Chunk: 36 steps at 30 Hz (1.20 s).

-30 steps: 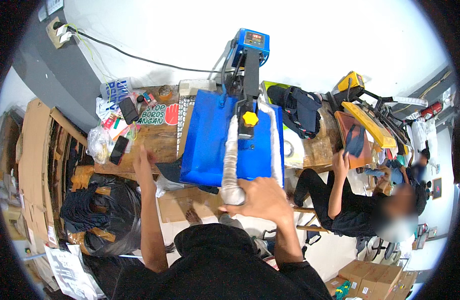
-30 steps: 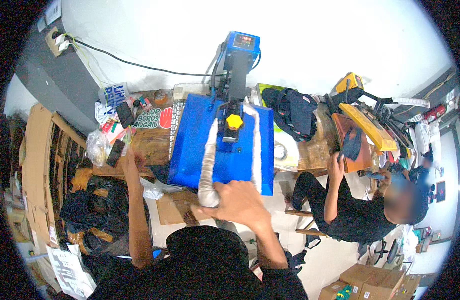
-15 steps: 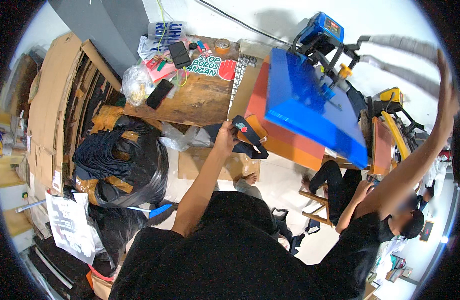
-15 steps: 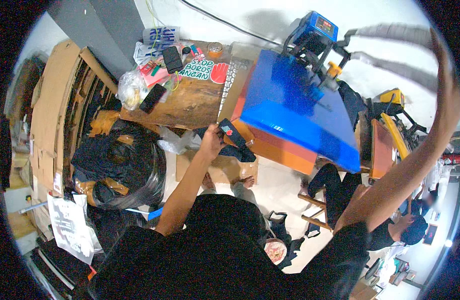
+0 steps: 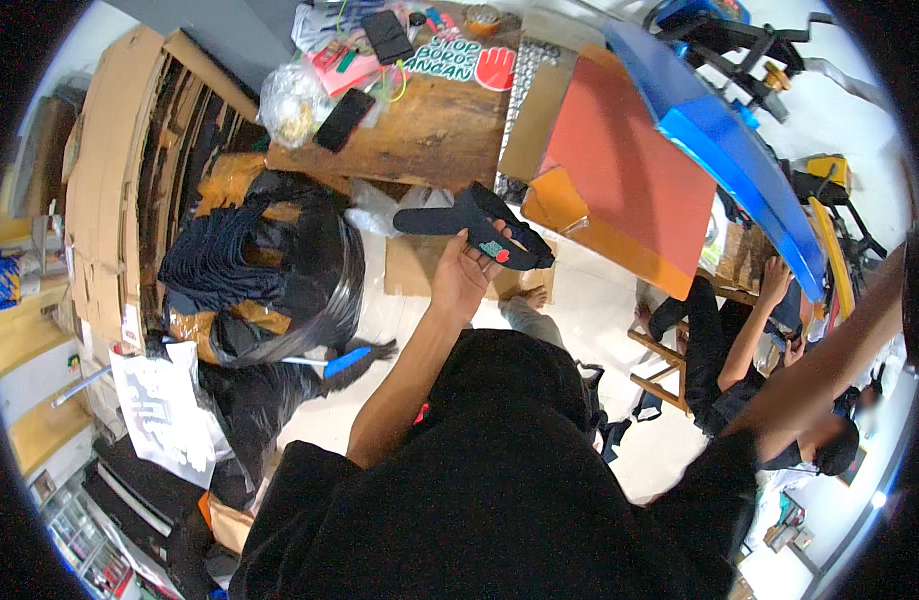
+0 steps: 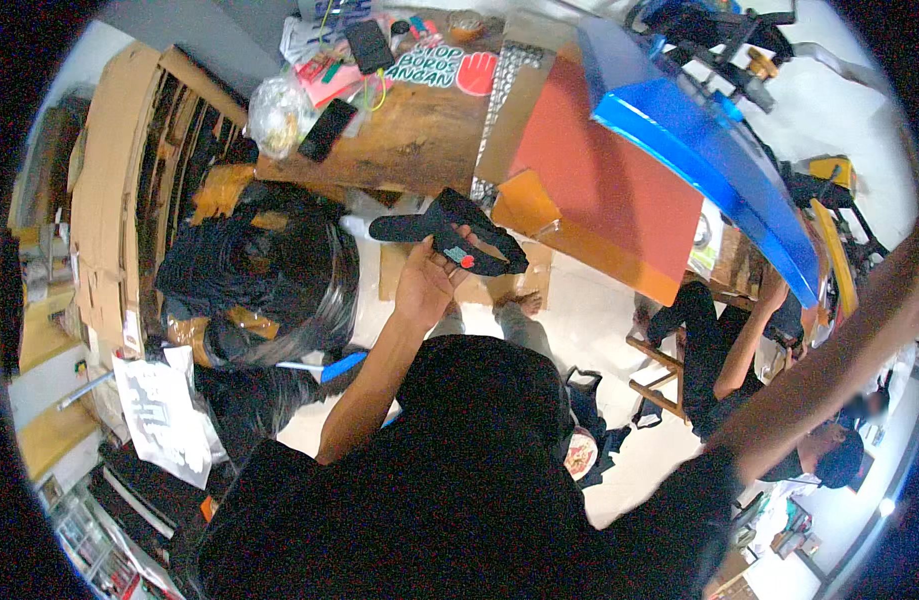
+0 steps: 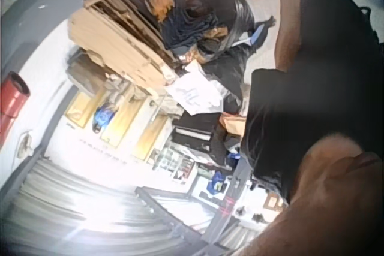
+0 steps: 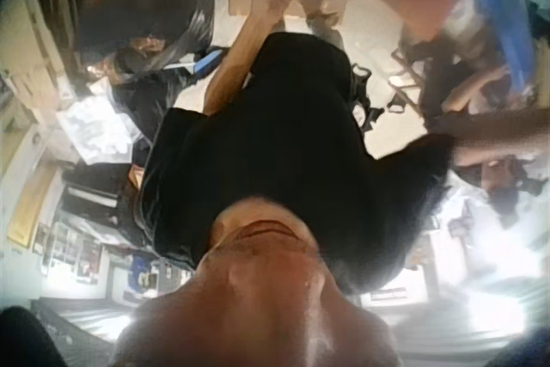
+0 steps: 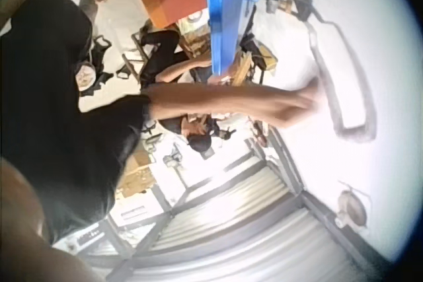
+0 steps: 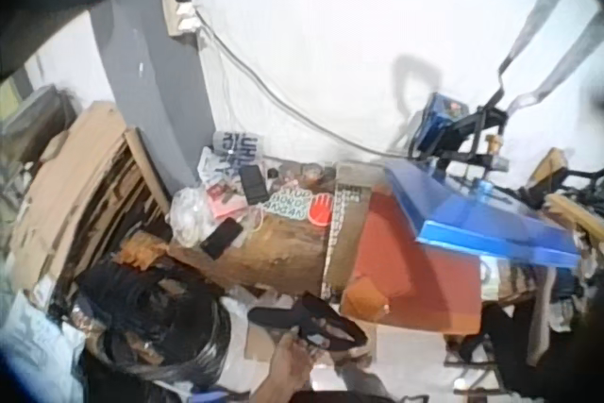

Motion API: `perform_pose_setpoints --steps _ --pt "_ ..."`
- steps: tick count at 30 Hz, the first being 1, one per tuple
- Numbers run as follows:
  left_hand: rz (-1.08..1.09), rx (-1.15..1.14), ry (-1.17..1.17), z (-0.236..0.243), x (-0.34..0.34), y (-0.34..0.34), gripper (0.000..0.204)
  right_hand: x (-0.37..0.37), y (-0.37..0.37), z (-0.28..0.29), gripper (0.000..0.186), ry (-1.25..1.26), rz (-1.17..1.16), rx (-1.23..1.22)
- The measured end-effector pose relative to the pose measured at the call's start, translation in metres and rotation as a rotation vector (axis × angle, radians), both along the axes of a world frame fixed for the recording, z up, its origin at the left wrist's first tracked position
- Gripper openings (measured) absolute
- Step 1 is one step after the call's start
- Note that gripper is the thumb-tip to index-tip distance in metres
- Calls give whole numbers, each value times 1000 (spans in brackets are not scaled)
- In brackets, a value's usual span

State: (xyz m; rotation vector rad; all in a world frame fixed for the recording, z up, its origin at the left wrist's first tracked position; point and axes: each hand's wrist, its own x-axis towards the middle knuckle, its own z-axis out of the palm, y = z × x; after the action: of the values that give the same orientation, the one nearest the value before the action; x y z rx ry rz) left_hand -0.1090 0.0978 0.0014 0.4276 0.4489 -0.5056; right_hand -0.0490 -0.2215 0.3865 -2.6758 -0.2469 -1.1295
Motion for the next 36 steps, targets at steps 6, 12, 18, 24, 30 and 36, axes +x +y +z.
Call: perform_pose_setpoints --steps 6,12,18,24,30,36 --pt "-78 36 61 64 -28 9 36 -144 136 -229 22 862 130 872" --pt "-219 58 104 94 -67 -33 36 -184 104 -262 38 735 -2 1106" --pt "-542 -45 75 94 -107 -103 38 -249 26 -265 58 829 -129 1492" --pt "-837 -60 33 110 -154 -195 39 -325 -64 -307 51 774 -181 1732" --pt "-1046 12 -22 106 -194 -292 40 -383 -145 -329 35 649 -384 1438" --pt "-1140 48 -85 104 -214 -372 42 -400 -226 -331 68 616 -512 839"
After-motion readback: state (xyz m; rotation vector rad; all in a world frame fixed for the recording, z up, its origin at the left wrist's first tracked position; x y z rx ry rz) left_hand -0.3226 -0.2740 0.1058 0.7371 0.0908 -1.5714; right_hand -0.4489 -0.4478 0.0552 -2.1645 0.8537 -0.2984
